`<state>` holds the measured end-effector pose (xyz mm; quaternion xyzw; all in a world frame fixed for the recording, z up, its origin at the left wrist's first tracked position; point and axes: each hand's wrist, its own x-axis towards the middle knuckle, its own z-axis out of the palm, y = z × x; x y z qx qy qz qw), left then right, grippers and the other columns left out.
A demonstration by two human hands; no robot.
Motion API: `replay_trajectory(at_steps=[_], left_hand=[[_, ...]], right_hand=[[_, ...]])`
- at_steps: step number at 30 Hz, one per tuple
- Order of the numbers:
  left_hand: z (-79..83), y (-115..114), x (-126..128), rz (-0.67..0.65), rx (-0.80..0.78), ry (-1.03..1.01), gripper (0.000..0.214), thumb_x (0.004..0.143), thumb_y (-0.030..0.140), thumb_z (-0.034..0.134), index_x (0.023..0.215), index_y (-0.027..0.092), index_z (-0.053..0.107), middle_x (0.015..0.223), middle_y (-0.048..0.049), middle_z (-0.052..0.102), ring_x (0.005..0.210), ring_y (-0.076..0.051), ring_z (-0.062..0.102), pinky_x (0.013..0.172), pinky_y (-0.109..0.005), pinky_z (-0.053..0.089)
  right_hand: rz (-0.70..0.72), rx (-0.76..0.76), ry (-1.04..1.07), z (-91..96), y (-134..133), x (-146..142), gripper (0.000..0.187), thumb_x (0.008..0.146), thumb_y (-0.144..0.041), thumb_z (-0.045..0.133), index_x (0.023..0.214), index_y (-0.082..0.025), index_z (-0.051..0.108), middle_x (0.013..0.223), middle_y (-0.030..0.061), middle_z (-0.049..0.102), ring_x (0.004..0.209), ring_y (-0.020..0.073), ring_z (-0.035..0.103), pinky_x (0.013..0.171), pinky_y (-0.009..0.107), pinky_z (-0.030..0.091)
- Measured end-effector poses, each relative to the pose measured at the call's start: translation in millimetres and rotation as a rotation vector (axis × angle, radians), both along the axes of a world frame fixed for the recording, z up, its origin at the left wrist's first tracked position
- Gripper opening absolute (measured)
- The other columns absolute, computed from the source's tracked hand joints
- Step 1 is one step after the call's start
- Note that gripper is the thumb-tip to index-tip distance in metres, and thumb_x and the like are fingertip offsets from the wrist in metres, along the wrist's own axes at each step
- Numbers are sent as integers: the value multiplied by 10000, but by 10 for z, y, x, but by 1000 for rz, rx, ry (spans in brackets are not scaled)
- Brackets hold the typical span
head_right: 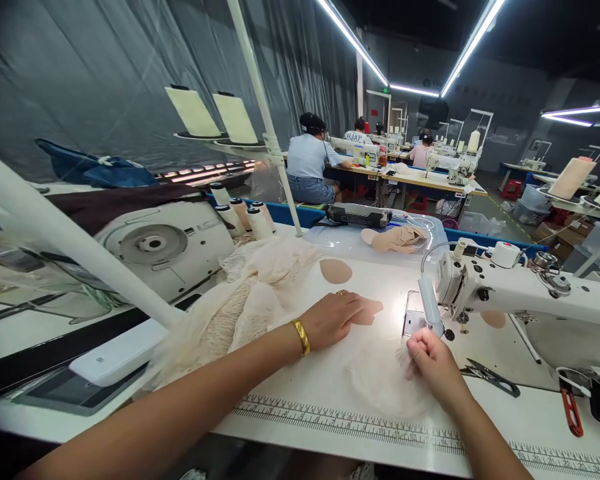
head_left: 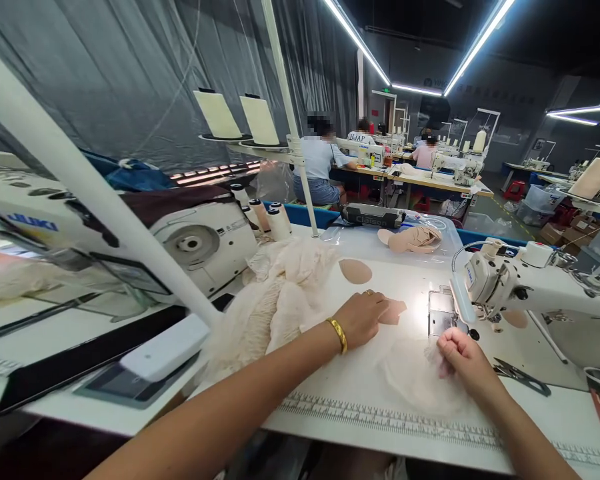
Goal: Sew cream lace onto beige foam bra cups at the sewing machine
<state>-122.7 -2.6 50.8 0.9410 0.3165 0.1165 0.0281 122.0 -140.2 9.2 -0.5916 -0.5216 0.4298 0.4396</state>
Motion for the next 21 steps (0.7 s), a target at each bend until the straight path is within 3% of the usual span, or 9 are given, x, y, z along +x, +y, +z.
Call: replay_trajectory(at_steps=[4, 8, 15, 18, 21], left_hand=[[-56, 64, 36, -12, -6, 22, 341, 771, 14, 567, 997, 230, 703, 907, -58, 726, 827, -250, 647, 810, -370, 467], [-49, 102, 69, -31, 11, 5, 237, 864, 79, 520, 859, 222, 710, 759, -51, 694, 723, -230, 628, 759, -358, 458], [148, 110, 124, -37, 139, -142, 301, 997, 172, 417, 908, 154, 704, 986, -134, 714, 950, -266, 632, 881, -409, 460], [277, -66, 178, -23, 7, -217, 301, 998, 202, 397, 891, 167, 676, 914, -100, 705, 880, -246, 630, 812, -370, 458], [339, -330, 271, -104, -300, -245, 231, 964, 283, 477, 826, 202, 643, 782, -10, 671, 736, -187, 606, 685, -297, 409]], right_hand=[[-17, -28, 136, -56, 66, 51, 366, 929, -595, 587, 831, -244, 545, 763, -2, 706, 611, 198, 680, 571, 297, 431], [-18, -18, 139, -11, 40, 24, 400, 911, -628, 601, 827, -240, 551, 788, 5, 724, 632, 199, 690, 600, 308, 457], [-31, -14, 166, 25, 28, 9, 425, 899, -650, 621, 816, -237, 563, 798, 12, 726, 650, 204, 690, 606, 310, 469], [-33, -15, 192, -13, 22, 29, 454, 918, -686, 588, 872, -234, 610, 817, 22, 733, 666, 213, 697, 623, 322, 492], [-20, 13, 236, -29, 15, 48, 546, 935, -750, 517, 918, -220, 642, 803, 37, 729, 663, 218, 697, 645, 337, 511]])
